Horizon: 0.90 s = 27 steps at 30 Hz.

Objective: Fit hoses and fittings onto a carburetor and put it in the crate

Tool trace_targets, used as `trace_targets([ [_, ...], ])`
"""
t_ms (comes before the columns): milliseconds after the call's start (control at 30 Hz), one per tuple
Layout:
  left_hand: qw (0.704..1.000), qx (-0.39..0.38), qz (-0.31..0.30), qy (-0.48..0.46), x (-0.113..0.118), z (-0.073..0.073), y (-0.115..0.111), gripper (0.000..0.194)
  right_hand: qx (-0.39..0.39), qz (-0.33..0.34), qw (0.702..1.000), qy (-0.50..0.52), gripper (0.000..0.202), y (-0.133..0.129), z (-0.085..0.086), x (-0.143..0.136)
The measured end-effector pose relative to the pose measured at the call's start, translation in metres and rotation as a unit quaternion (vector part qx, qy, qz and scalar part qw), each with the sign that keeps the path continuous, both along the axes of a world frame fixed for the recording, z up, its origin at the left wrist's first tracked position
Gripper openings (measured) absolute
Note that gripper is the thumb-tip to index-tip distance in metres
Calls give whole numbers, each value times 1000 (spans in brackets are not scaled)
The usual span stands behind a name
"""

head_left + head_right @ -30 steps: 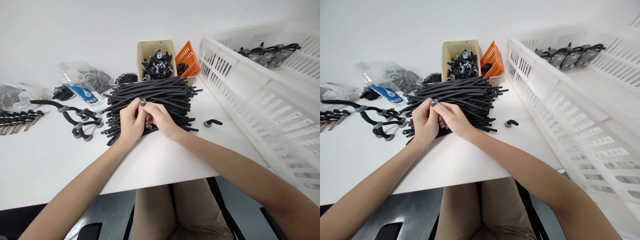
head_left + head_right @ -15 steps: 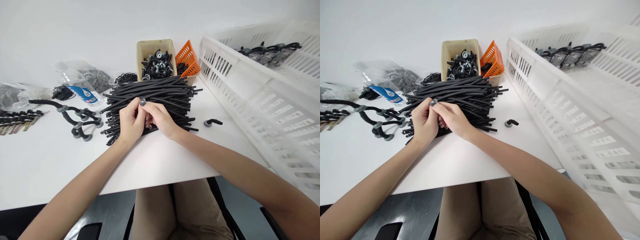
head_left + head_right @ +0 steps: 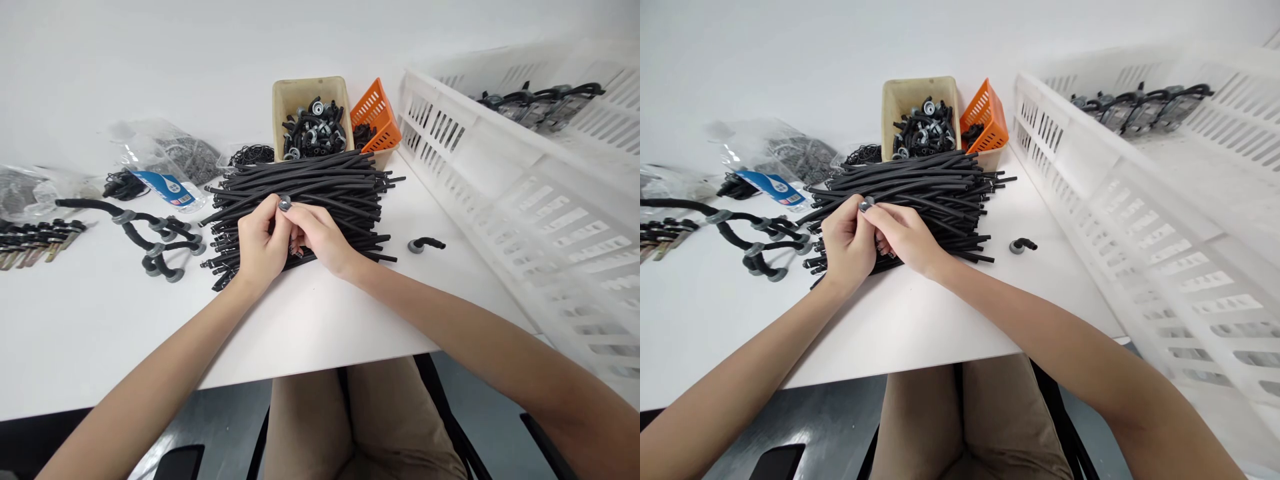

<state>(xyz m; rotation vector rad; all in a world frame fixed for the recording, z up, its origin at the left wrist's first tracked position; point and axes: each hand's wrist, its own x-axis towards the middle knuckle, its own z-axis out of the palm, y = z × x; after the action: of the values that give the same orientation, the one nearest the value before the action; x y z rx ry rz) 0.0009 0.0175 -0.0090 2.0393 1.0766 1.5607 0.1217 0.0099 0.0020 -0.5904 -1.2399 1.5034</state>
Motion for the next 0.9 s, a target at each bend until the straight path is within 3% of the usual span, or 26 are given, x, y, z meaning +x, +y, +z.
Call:
trace_targets([
  [900, 1000, 6, 13, 13, 0, 1, 0, 42, -8, -4, 1000, -2, 47, -1, 1, 0],
])
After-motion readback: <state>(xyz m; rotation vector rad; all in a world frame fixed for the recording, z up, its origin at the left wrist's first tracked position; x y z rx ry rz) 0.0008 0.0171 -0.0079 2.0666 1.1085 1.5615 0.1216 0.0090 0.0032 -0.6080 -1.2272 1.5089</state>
